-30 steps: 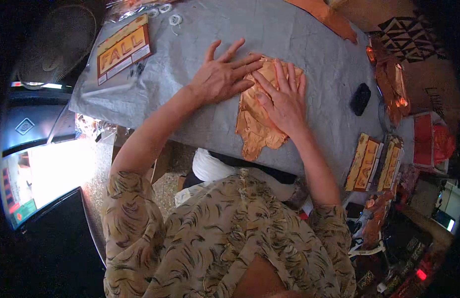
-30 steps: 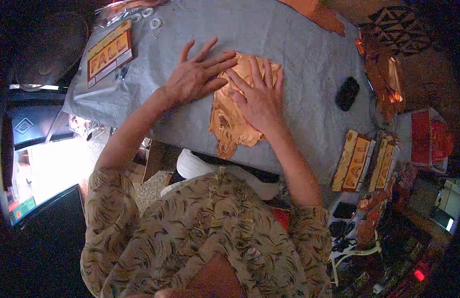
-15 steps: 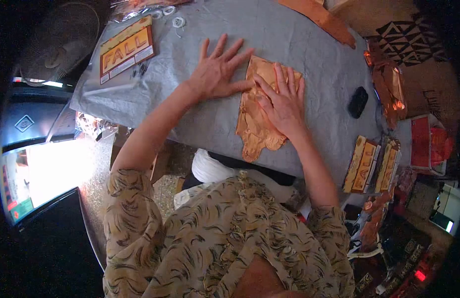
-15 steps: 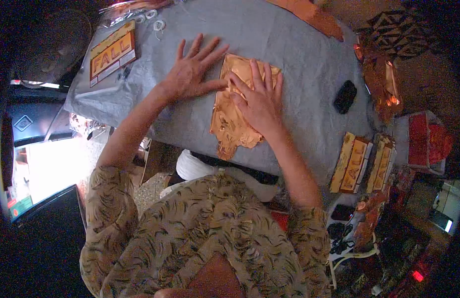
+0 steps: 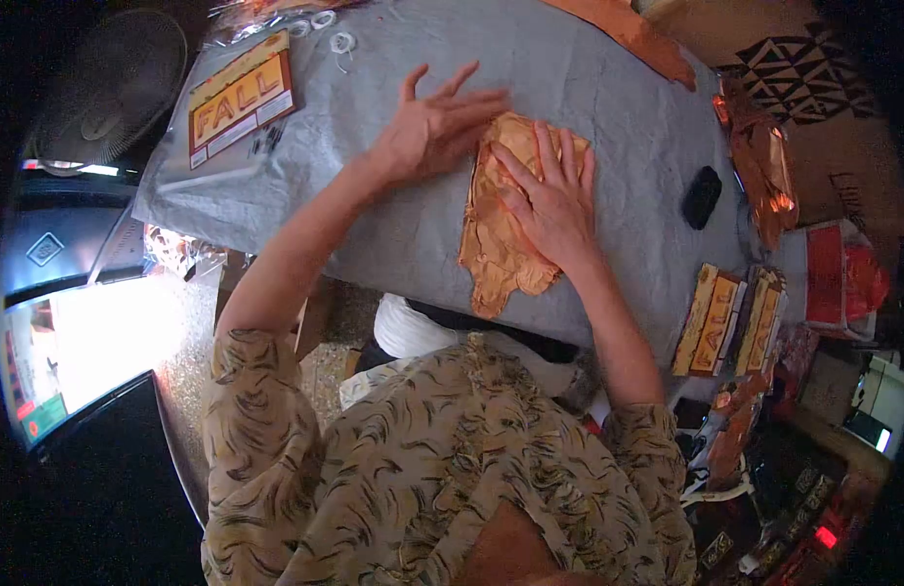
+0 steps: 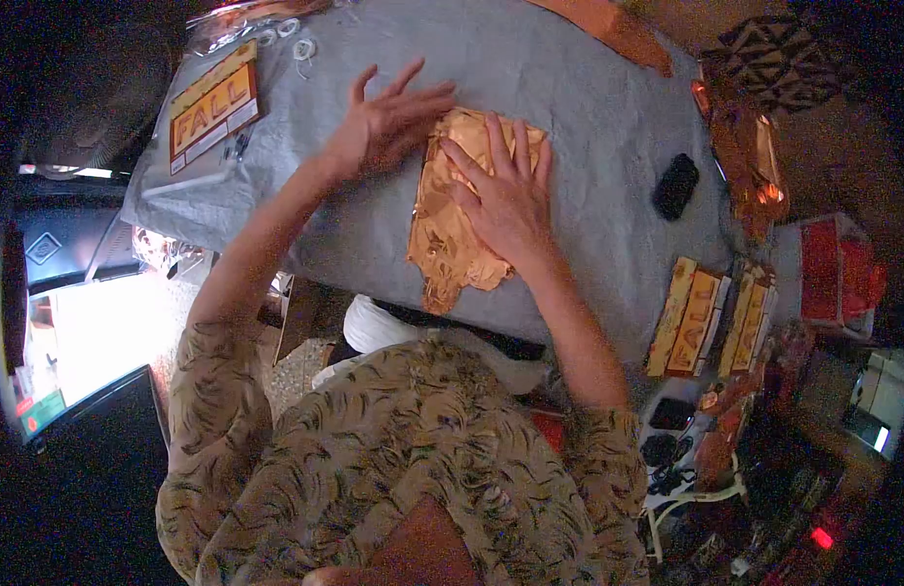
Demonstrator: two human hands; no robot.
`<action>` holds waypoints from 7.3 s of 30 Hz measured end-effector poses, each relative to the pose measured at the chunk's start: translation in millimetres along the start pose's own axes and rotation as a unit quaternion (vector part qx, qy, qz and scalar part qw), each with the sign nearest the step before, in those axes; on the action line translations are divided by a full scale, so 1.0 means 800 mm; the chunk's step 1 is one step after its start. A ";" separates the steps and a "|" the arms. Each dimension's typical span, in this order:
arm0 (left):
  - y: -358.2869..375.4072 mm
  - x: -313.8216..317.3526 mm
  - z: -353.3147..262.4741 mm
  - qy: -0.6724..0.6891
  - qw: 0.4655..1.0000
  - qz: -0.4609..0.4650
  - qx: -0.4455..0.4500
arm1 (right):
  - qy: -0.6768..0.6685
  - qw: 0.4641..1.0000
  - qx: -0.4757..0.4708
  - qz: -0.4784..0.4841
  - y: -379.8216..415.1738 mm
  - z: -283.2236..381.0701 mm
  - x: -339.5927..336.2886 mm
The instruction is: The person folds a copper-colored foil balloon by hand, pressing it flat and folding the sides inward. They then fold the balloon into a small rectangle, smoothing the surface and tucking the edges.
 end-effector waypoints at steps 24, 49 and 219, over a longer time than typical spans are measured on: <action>0.027 -0.021 -0.063 -0.004 0.978 -0.038 -0.203 | 0.006 1.000 0.006 -0.014 0.003 -0.002 0.003; 0.028 -0.006 -0.054 0.132 0.899 0.123 -0.400 | -0.021 0.998 0.015 -0.053 0.007 -0.003 0.004; 0.116 -0.054 -0.090 0.042 0.978 -0.010 -0.202 | 0.039 0.999 0.019 -0.031 -0.048 0.004 0.026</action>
Point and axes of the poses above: each hand's wrist, its own y-axis away from the middle knuckle, its own x-axis out of the palm, z = x × y, the point moved 4 cm from there along -y, towards the middle knuckle, and after that the axes turned 7 degrees about -x, right-handed, at the moved point
